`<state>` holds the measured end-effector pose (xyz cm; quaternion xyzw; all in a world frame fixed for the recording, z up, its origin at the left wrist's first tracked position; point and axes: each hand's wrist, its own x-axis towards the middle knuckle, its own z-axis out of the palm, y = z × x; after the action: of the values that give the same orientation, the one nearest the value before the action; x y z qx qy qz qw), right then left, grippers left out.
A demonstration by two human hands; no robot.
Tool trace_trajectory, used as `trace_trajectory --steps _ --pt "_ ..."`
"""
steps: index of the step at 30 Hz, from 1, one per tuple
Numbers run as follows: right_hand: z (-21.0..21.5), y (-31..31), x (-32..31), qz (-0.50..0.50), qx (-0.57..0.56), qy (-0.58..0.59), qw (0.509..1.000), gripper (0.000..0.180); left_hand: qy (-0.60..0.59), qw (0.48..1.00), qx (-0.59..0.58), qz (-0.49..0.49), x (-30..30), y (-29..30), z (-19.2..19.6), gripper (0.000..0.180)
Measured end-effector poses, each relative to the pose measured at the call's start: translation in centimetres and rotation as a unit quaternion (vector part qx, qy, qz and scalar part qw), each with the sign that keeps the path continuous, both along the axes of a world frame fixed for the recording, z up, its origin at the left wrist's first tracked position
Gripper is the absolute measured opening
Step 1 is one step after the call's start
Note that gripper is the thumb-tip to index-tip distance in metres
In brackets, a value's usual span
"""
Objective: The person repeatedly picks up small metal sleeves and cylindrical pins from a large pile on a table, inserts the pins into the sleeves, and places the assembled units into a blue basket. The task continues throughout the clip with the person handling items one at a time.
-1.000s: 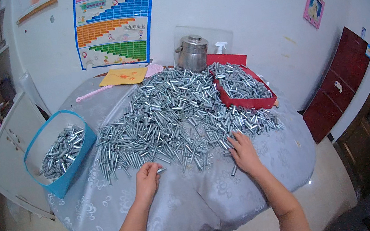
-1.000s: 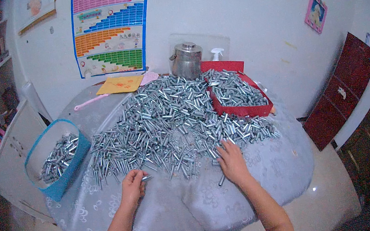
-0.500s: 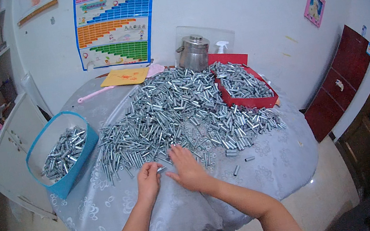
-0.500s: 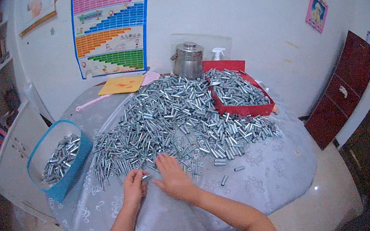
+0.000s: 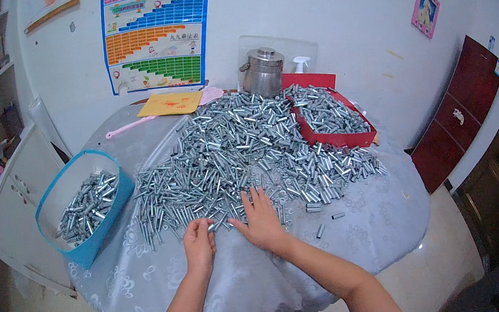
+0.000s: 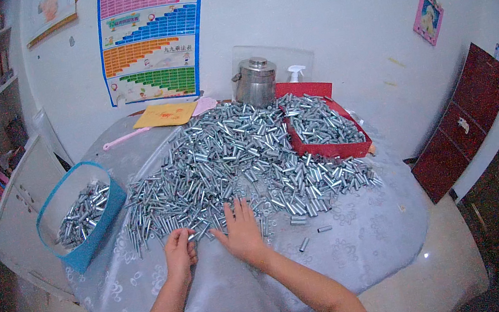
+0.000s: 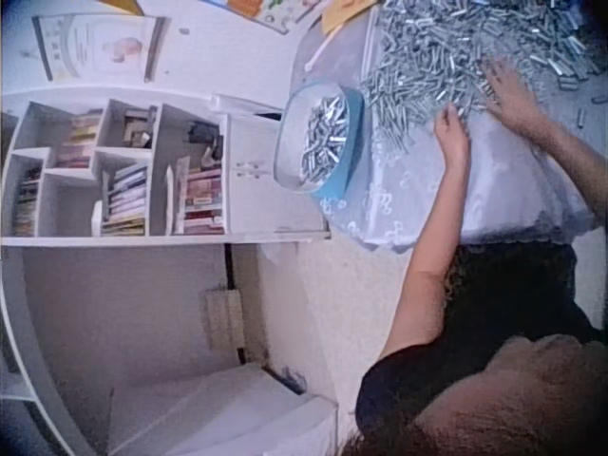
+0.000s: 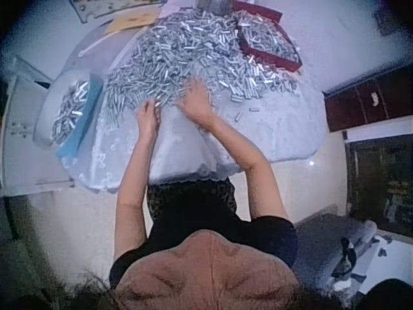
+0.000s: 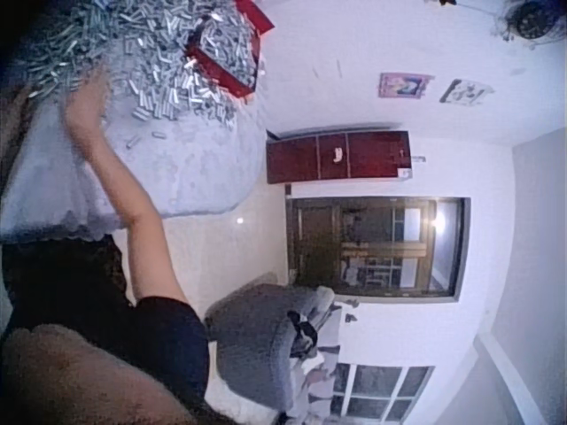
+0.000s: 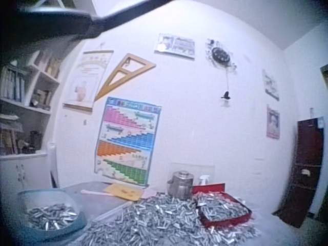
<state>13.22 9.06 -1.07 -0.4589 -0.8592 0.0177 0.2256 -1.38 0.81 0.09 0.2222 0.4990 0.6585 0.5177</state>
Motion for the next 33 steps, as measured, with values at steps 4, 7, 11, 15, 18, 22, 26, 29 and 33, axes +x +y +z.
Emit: trace_trajectory --steps 4,7,11,15,18,22,26,29,33 --pt "0.0 -0.7 -0.2 0.055 0.019 0.004 0.998 0.066 0.009 0.999 -0.008 0.033 0.1 0.3 -0.4 0.018" --pt "1.4 -1.7 -0.3 0.136 -0.067 0.078 0.985 0.06 0.002 1.0 -0.003 0.03 -0.3 0.3 -0.4 0.018" --pt "1.2 -1.5 0.3 0.21 -0.047 0.047 0.975 0.056 0.014 1.0 0.001 0.021 -0.3 0.3 -0.4 0.019" --pt "1.3 -1.7 1.0 0.273 -0.016 -0.049 0.961 0.055 0.014 1.0 0.003 0.018 -0.4 0.2 -0.2 0.019" --pt "2.8 -2.4 1.4 0.278 -0.033 -0.027 0.96 0.055 0.003 1.0 0.005 0.015 -0.5 0.2 -0.4 0.019" --pt "1.7 -0.8 1.7 0.082 -0.006 0.044 0.996 0.058 0.014 1.0 -0.001 0.016 -0.4 0.1 -0.3 0.018" --pt "0.8 0.4 0.9 0.032 -0.011 -0.036 0.999 0.065 0.009 1.0 -0.004 0.014 -0.4 0.0 -0.1 0.018" --pt "0.2 0.1 -0.5 0.073 0.011 -0.008 0.997 0.067 0.01 1.0 -0.007 0.015 -0.2 0.1 0.1 0.018" --pt "0.0 -0.6 -1.7 0.139 0.004 0.034 0.99 0.066 0.002 1.0 0.0 0.015 -0.3 0.1 0.1 0.018"
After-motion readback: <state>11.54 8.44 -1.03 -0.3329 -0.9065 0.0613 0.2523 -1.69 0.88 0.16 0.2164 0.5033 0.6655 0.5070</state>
